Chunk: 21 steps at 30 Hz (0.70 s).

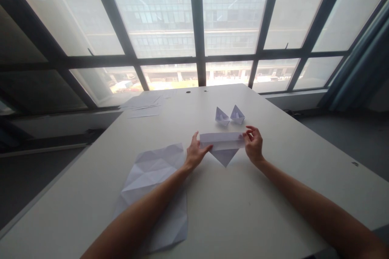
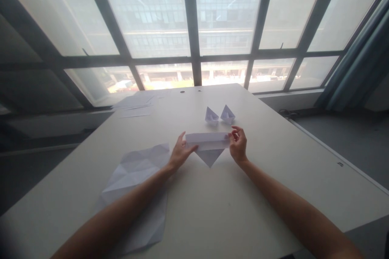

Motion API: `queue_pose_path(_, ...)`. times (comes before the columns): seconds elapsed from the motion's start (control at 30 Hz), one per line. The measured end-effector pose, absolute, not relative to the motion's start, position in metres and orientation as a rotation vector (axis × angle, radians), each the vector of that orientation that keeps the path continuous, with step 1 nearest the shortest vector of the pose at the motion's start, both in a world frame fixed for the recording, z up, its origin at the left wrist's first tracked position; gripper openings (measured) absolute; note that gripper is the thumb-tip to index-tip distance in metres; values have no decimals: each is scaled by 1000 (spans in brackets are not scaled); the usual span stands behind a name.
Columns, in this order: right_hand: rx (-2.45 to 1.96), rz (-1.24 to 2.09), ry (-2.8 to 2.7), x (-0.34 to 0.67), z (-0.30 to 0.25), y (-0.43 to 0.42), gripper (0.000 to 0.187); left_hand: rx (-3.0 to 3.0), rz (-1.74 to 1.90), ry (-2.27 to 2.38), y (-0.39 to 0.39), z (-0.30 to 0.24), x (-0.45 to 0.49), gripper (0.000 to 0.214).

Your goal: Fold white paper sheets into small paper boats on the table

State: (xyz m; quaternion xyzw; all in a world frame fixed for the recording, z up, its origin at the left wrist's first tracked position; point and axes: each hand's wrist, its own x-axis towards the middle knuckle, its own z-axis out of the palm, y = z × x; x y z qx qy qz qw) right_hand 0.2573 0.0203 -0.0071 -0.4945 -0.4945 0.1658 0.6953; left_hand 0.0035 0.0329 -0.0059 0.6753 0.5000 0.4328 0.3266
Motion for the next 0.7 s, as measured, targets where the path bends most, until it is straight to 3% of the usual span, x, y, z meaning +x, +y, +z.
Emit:
queue_pose_path(0.1, -1075, 388, -1076, 257, -6, 20, 31, 1562, 1177, 1042, 33, -1, 5, 50)
queue_pose_path(0.3, -1013, 701, -1161, 257, -12, 23, 50, 1419, 1337, 903, 31, 7, 8, 49)
queue_pose_path(0.7, -985, 281, -1554, 267, 14, 4, 14, 1968, 1546, 1053, 21, 23, -1, 11)
